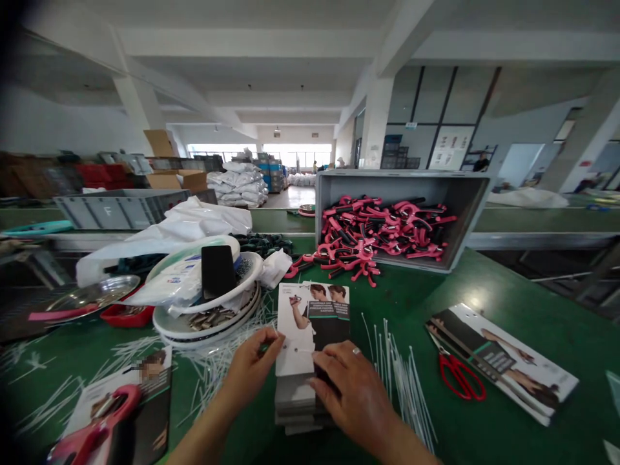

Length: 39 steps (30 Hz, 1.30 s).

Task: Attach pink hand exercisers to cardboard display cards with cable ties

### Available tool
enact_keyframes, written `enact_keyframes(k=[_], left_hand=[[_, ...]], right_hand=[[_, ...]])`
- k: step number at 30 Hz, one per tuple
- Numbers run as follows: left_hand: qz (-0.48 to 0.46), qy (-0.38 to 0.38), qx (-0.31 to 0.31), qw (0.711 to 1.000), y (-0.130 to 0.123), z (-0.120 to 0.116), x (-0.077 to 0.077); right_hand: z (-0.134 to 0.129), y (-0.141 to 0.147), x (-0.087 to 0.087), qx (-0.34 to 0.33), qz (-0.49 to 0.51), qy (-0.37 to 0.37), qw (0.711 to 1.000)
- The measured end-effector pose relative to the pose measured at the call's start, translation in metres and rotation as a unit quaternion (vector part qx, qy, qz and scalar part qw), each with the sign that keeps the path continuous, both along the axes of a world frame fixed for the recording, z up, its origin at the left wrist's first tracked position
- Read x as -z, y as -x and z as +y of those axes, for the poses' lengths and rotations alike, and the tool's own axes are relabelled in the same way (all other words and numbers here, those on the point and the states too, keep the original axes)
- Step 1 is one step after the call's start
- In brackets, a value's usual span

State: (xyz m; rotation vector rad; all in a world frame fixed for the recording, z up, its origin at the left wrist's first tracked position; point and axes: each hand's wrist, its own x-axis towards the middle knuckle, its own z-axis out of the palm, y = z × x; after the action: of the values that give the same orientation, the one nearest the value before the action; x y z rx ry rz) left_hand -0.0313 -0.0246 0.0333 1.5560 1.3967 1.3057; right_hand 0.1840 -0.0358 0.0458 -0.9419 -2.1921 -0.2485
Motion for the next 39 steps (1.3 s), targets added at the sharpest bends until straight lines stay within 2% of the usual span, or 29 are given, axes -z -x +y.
enact_keyframes(k=[2,3,5,6,9,12,15,18,21,25,31,34,39], left_hand=[[0.056,-0.035,-0.009,0.998,0.002,0.006,0.012],[0.074,-0.053,-0.007,0.996,0.003,0.009,0.017],[0.094,-0.086,-0.007,0.992,0.002,0.013,0.026],[0.098,-0.098,-0.009,0.99,0.001,0.015,0.03],[0.097,-0.103,-0.002,0.99,-0.003,0.016,0.038],[0.085,-0.079,0.022,0.993,-0.003,0.015,0.043],[0.078,-0.071,0.04,0.994,-0.002,0.014,0.048],[0.052,-0.088,0.015,0.995,-0.004,0.014,0.056],[0.026,-0.106,-0.02,0.994,-0.009,0.017,0.067],[0.017,-0.118,-0.034,0.992,-0.011,0.022,0.077],[-0.015,-0.089,-0.018,0.996,-0.011,0.02,0.069],[-0.028,-0.073,-0.015,0.997,-0.013,0.018,0.066],[-0.023,-0.084,-0.032,0.996,-0.015,0.019,0.072]], right_hand=[[0.021,-0.03,0.004,0.066,0.021,0.032,0.997],[0.034,-0.048,0.007,0.13,0.03,0.057,0.989],[0.064,-0.082,0.015,0.243,-0.021,0.172,0.954],[0.08,-0.096,0.02,0.274,-0.072,0.24,0.928],[0.125,-0.121,0.035,0.3,-0.111,0.302,0.898],[0.171,-0.122,0.045,0.322,-0.111,0.313,0.886],[0.221,-0.112,0.049,0.356,-0.099,0.311,0.876],[0.267,-0.098,0.053,0.373,-0.092,0.312,0.869],[0.3,-0.085,0.057,0.361,-0.1,0.306,0.875],[0.315,-0.074,0.06,0.352,-0.129,0.296,0.879],[0.286,-0.081,0.061,0.383,-0.147,0.256,0.875],[0.278,-0.085,0.055,0.372,-0.157,0.242,0.882],[0.303,-0.074,0.047,0.328,-0.186,0.256,0.89]])
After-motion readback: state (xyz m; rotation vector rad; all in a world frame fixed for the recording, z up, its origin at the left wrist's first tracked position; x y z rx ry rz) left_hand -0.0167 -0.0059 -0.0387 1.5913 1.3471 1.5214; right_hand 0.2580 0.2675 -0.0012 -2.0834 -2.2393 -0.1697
